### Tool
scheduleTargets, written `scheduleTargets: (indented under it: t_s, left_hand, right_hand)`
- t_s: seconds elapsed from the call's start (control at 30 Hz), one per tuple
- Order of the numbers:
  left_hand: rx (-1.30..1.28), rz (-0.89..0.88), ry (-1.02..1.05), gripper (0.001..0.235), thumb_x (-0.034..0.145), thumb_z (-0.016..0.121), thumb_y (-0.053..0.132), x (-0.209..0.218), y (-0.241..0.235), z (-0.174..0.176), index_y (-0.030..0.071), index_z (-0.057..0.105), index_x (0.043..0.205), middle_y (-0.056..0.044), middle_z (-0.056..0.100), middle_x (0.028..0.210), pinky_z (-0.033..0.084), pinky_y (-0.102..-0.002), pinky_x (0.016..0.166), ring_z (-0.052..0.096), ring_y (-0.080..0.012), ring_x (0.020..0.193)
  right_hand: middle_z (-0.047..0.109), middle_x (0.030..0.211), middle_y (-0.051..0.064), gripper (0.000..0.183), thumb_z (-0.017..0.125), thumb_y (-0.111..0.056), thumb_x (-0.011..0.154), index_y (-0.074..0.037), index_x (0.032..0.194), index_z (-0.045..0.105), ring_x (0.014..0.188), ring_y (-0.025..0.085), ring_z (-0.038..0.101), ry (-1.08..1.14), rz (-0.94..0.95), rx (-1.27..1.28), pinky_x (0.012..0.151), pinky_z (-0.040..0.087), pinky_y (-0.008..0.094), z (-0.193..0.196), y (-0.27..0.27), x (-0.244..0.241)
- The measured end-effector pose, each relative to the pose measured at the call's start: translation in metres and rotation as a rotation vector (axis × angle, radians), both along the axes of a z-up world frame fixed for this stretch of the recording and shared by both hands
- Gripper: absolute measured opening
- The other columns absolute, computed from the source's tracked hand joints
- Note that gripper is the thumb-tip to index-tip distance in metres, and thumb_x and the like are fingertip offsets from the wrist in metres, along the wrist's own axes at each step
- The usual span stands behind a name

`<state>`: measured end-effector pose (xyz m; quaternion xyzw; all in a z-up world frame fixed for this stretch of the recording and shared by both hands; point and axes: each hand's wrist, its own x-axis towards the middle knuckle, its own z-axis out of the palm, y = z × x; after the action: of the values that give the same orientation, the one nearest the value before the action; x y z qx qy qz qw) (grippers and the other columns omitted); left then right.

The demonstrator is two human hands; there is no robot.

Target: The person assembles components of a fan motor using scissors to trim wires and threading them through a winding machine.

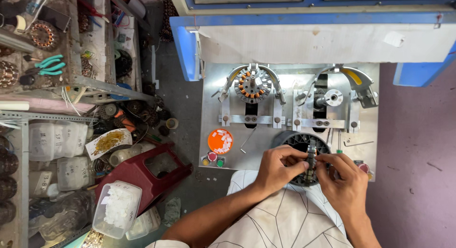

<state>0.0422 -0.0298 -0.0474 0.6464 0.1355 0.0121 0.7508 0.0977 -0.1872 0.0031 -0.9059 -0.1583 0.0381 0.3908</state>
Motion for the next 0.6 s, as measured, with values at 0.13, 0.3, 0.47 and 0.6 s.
scheduleTargets:
  t_s: [0.13,0.3,0.47,0.6]
  left_hand:
    - [0.013,-0.023,0.015,0.024,0.085,0.080,0.009,0.001,0.002,-0.004,-0.002,0.077,0.105,-0.006,0.075,0.089,0.055,-0.022,0.067,0.069,-0.0074,0.075]
    - [-0.009,-0.092,0.049,0.028,0.086,0.081,0.015,0.002,0.006,-0.011,-0.002,0.077,0.108,-0.008,0.076,0.088,0.056,-0.021,0.071,0.070,-0.0078,0.077]
    - [-0.035,-0.148,0.074,0.031,0.085,0.081,0.018,0.008,0.012,-0.017,-0.003,0.076,0.108,-0.010,0.077,0.090,0.058,-0.022,0.072,0.072,-0.0092,0.079]
    - [-0.062,-0.190,0.100,0.032,0.085,0.082,0.019,0.010,0.015,-0.017,-0.004,0.076,0.107,-0.010,0.077,0.090,0.058,-0.022,0.071,0.073,-0.0095,0.079]
  right_hand:
    - [0.070,0.077,0.004,0.015,0.076,-0.004,0.079,-0.006,0.093,0.078,0.056,0.013,0.056,0.056,-0.018,-0.130,0.051,0.045,0.029,0.003,0.001,0.005]
    - [0.072,0.079,0.002,0.013,0.076,-0.007,0.081,-0.009,0.093,0.078,0.059,0.013,0.058,0.109,-0.045,-0.197,0.051,0.048,0.028,0.002,0.001,0.007]
    - [0.066,0.065,0.009,0.014,0.079,-0.009,0.085,-0.005,0.098,0.081,0.053,0.011,0.049,0.250,-0.182,-0.243,0.047,0.039,0.030,-0.011,-0.001,0.012]
    - [0.067,0.063,0.004,0.014,0.077,-0.008,0.084,-0.003,0.097,0.080,0.054,0.006,0.050,0.426,-0.317,-0.124,0.046,0.039,0.027,-0.013,0.000,0.013]
